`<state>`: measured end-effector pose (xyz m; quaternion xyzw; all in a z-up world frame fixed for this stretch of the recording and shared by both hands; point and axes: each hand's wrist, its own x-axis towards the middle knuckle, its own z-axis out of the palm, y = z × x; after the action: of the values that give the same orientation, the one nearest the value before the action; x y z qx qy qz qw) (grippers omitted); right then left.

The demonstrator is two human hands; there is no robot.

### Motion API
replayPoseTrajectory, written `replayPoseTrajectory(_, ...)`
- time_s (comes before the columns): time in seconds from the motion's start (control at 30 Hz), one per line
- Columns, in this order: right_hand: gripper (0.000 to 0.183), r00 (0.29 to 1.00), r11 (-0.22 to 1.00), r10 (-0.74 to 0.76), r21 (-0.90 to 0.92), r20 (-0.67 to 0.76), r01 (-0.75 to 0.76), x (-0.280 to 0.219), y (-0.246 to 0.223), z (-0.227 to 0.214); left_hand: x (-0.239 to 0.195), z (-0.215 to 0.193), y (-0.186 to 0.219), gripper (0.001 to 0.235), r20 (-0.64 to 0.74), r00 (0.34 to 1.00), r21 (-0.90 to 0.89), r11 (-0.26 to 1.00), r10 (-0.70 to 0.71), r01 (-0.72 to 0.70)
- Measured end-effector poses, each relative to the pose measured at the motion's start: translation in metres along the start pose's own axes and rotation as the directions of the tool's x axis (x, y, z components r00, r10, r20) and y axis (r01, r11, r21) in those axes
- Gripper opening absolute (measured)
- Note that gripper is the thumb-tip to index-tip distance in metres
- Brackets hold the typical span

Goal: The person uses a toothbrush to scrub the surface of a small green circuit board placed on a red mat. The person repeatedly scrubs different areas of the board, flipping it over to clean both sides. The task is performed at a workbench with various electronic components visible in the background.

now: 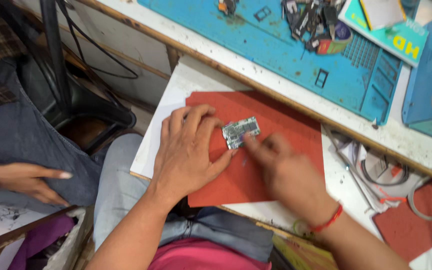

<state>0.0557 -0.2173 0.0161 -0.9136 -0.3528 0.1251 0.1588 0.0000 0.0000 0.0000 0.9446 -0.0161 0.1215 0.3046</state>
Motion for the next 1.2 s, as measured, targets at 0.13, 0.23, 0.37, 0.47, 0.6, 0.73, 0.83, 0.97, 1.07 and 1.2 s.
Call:
replayPoseTrajectory(0.13,0.056,0.996,0.997,0.046,-0.055,-0.081,-0.05,-0.003,-0.001,0.001,-0.005,0.001,0.0,0.053,-0.051,0.998,0.022,0.999,0.048,-0.047)
replayPoseTrajectory(0.23,0.054,0.984,0.999,-0.018,-0.036,-0.18,0.012,-0.003,0.008,-0.002,-0.005,0.003,-0.003,0.05,-0.062,0.996,0.03,0.998,0.064,-0.063)
replayPoseTrajectory(0.37,0.052,0.966,0.997,-0.074,-0.022,-0.246,0.071,0.004,0.013,-0.001,-0.001,0.001,-0.002,0.05,-0.067,0.996,0.012,0.998,0.062,-0.062)
replayPoseTrajectory(0.47,0.058,0.987,0.995,-0.037,-0.092,-0.156,0.023,-0.001,0.011,0.001,-0.007,0.0,0.0,0.049,-0.062,0.997,0.003,0.999,0.051,-0.051)
replayPoseTrajectory(0.6,0.059,0.995,0.988,-0.083,-0.133,-0.056,0.075,-0.002,0.005,0.005,-0.003,-0.001,0.002,0.045,-0.058,0.997,0.021,0.999,0.045,-0.044)
replayPoseTrajectory(0.73,0.054,0.992,0.996,0.008,-0.087,-0.126,-0.019,-0.003,0.024,-0.008,-0.001,0.0,0.001,0.048,-0.066,0.995,0.027,0.997,0.07,-0.068)
replayPoseTrajectory(0.83,0.052,0.994,0.997,-0.057,0.037,-0.092,0.06,-0.011,0.02,-0.003,0.0,-0.003,0.003,0.049,-0.069,0.996,0.042,0.997,0.065,-0.062)
replayPoseTrajectory(0.97,0.063,0.999,0.998,0.042,0.056,-0.023,-0.041,-0.019,0.018,-0.006,-0.002,-0.002,0.007,0.048,-0.034,0.999,0.042,0.998,0.043,-0.041)
replayPoseTrajectory(1.07,0.069,0.992,0.992,0.125,0.037,-0.009,-0.124,-0.018,-0.003,-0.008,0.005,-0.009,0.006,0.048,-0.052,0.997,0.048,0.997,0.062,-0.059)
replayPoseTrajectory(1.2,0.057,0.946,0.963,0.27,0.035,-0.178,-0.268,-0.01,-0.016,0.004,0.0,-0.005,0.008,0.047,-0.03,0.999,0.031,0.999,0.045,-0.044)
